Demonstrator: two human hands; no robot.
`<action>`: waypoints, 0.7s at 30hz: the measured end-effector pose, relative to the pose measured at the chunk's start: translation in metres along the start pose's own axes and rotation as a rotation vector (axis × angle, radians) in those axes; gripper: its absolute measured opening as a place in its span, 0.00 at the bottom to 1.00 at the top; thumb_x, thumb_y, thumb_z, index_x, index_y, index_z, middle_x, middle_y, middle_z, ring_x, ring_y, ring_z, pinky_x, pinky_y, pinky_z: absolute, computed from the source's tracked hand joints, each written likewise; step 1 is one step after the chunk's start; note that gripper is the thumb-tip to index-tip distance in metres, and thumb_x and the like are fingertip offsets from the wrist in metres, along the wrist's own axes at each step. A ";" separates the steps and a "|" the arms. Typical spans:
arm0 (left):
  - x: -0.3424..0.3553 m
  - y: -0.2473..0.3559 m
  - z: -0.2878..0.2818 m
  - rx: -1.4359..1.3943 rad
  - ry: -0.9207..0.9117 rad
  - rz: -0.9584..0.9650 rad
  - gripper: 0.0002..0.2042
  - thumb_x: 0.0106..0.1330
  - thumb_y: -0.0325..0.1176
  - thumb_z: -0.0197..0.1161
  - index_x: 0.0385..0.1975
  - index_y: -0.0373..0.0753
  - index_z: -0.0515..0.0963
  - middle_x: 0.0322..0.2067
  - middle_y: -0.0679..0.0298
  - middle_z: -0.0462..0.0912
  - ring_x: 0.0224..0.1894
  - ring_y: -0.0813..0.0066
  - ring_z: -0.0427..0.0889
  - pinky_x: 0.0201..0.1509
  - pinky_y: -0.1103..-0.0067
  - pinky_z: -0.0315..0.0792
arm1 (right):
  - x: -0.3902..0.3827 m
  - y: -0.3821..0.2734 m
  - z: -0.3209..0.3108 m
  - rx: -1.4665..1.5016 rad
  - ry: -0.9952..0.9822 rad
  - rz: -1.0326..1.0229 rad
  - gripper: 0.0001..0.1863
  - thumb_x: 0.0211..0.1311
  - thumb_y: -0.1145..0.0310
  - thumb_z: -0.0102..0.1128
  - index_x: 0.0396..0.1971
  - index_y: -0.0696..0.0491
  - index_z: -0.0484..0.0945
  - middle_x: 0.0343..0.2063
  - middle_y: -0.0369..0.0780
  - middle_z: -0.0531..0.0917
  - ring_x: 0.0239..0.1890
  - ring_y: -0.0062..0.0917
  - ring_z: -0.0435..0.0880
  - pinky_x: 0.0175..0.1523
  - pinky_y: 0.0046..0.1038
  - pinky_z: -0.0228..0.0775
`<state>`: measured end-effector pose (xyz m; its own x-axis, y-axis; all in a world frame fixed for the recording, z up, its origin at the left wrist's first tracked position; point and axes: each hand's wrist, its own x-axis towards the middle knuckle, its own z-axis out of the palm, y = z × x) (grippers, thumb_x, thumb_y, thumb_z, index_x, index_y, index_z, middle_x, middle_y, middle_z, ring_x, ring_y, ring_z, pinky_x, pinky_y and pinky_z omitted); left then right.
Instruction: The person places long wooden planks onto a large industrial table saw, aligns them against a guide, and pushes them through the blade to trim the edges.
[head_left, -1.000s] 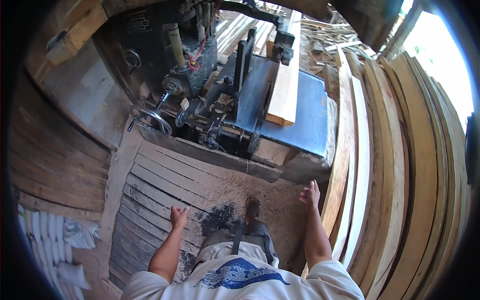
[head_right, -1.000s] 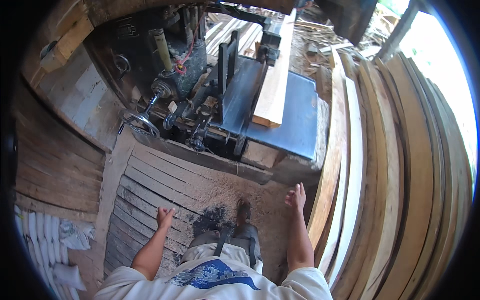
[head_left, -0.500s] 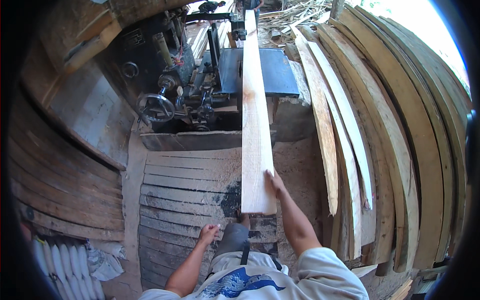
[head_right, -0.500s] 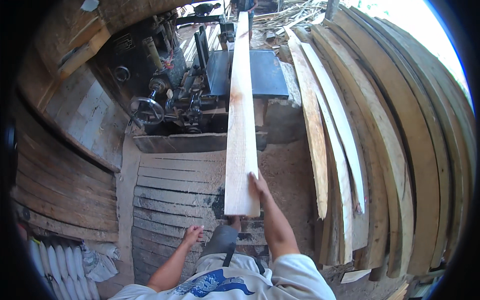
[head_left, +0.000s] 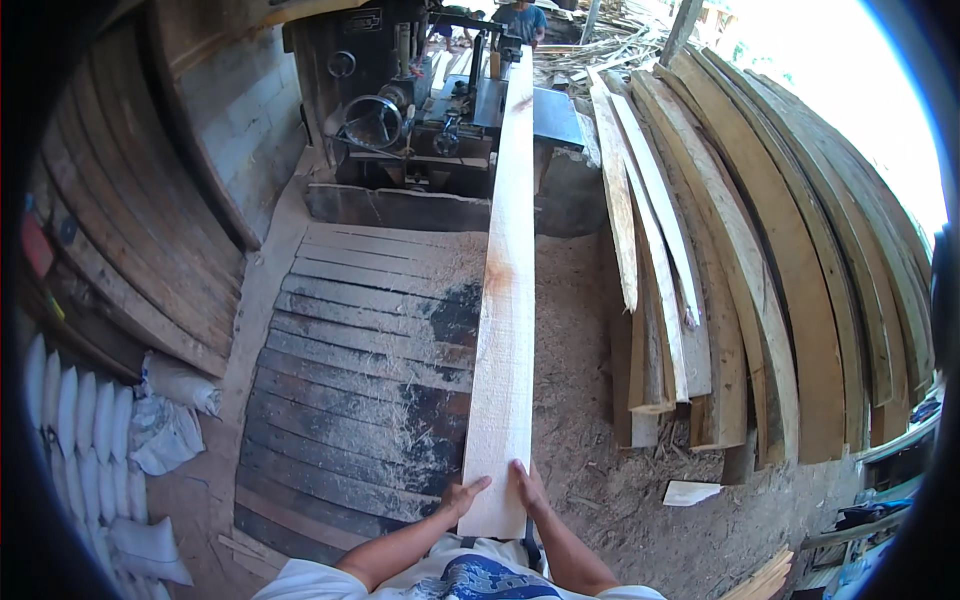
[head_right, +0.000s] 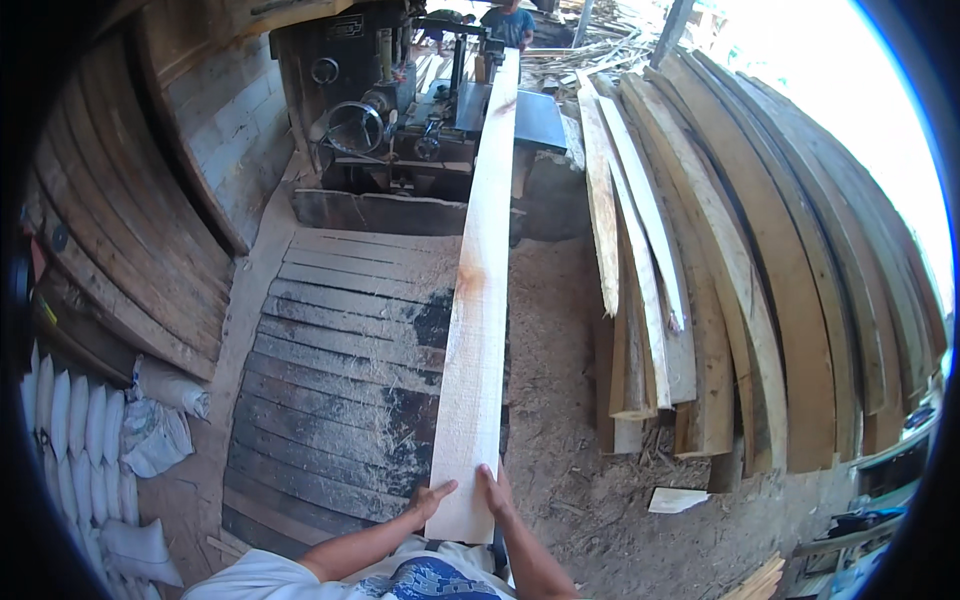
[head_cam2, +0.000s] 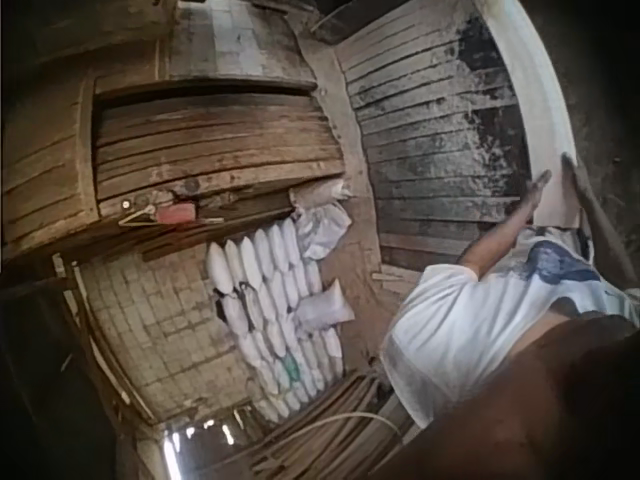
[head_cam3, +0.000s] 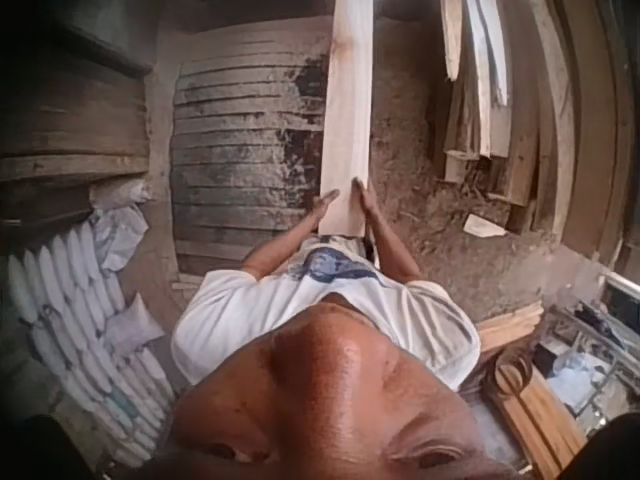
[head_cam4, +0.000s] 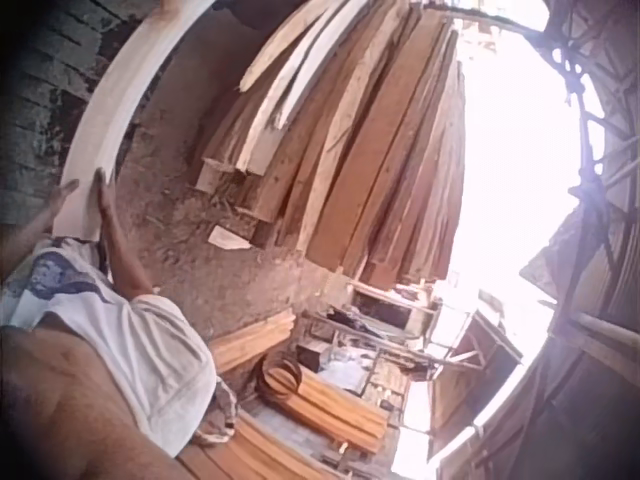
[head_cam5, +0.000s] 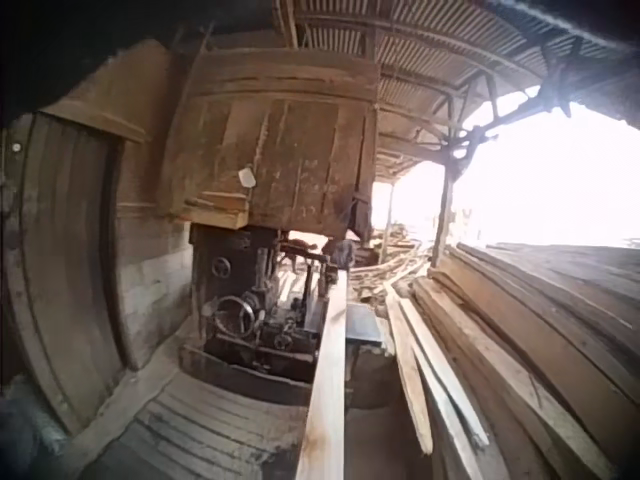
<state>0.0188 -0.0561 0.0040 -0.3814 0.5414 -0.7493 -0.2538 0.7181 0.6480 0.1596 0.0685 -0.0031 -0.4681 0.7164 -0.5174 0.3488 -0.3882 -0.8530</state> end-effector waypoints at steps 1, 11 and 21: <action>-0.024 -0.033 0.003 0.006 0.021 0.018 0.35 0.50 0.63 0.67 0.46 0.35 0.81 0.43 0.54 0.84 0.45 0.63 0.83 0.51 0.72 0.73 | -0.031 0.027 0.008 -0.005 -0.003 -0.002 0.39 0.65 0.44 0.51 0.68 0.51 0.56 0.60 0.47 0.71 0.62 0.34 0.68 0.65 0.32 0.58; -0.256 -0.308 0.005 -0.252 -0.178 0.080 0.31 0.55 0.49 0.69 0.52 0.32 0.75 0.48 0.55 0.81 0.47 0.67 0.81 0.54 0.75 0.72 | -0.322 0.216 0.054 0.059 0.050 -0.035 0.37 0.66 0.42 0.48 0.63 0.58 0.63 0.55 0.45 0.75 0.54 0.33 0.73 0.60 0.32 0.63; -0.466 -0.497 0.033 -0.522 -0.223 -0.112 0.33 0.60 0.55 0.62 0.53 0.30 0.73 0.44 0.53 0.82 0.43 0.63 0.83 0.48 0.72 0.76 | -0.572 0.288 0.067 0.072 -0.031 0.005 0.38 0.67 0.46 0.47 0.67 0.58 0.56 0.61 0.47 0.68 0.64 0.34 0.63 0.69 0.33 0.50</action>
<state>0.3520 -0.6508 0.0265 -0.1447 0.5939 -0.7914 -0.7086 0.4960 0.5018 0.4734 -0.4920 0.0431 -0.4919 0.6963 -0.5226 0.2928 -0.4330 -0.8525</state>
